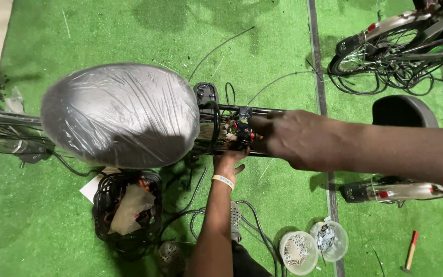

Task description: The person uses a screwdriver to tighten screws on the internal components of an electric bicycle's battery pack. They then organize and route a bundle of black cables along the bicycle frame, securing them with zip ties.

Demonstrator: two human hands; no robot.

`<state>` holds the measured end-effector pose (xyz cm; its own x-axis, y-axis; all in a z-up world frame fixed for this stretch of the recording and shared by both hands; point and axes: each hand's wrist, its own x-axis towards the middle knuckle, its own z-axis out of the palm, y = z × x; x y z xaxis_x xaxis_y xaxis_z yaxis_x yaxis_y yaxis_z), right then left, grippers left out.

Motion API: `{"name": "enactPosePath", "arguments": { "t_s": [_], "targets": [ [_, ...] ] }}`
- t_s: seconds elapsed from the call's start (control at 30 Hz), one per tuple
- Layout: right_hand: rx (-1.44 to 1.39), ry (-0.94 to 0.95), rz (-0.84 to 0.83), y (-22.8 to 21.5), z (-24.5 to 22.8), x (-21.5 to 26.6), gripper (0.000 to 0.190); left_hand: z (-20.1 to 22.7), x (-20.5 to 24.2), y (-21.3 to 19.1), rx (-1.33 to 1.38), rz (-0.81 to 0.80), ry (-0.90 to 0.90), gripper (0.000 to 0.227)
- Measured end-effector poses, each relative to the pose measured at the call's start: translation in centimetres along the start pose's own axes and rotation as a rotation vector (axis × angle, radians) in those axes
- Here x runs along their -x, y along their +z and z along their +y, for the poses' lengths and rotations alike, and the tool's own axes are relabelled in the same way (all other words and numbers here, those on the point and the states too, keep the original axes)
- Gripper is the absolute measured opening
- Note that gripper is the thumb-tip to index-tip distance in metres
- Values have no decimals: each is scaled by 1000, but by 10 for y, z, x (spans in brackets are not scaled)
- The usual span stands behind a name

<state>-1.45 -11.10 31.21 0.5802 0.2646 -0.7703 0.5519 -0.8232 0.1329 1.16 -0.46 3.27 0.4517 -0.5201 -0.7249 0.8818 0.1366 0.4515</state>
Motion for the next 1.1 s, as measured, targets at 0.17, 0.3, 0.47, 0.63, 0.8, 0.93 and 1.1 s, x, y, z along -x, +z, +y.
{"name": "enactPosePath", "arguments": {
  "t_s": [0.17,0.3,0.47,0.63,0.8,0.93,1.1],
  "targets": [
    [347,-117,48,-31,-13,3,26,16,24,16,129,116,2,74],
    [217,-26,186,-47,-20,2,33,-5,-9,4,129,110,26,78],
    [252,-71,247,-50,-13,0,28,-13,-17,2,149,28,32,82],
    [83,118,132,-5,-1,-11,16,-37,-52,-7,146,-21,33,77],
    [-234,490,239,-33,-15,-15,28,-19,-33,2,178,-20,33,75],
    [-278,269,201,-68,-18,10,38,-37,-50,-7,119,-56,36,71],
    [493,-11,-229,-53,-7,6,21,-29,-40,-6,142,-43,43,70]
  ]
}}
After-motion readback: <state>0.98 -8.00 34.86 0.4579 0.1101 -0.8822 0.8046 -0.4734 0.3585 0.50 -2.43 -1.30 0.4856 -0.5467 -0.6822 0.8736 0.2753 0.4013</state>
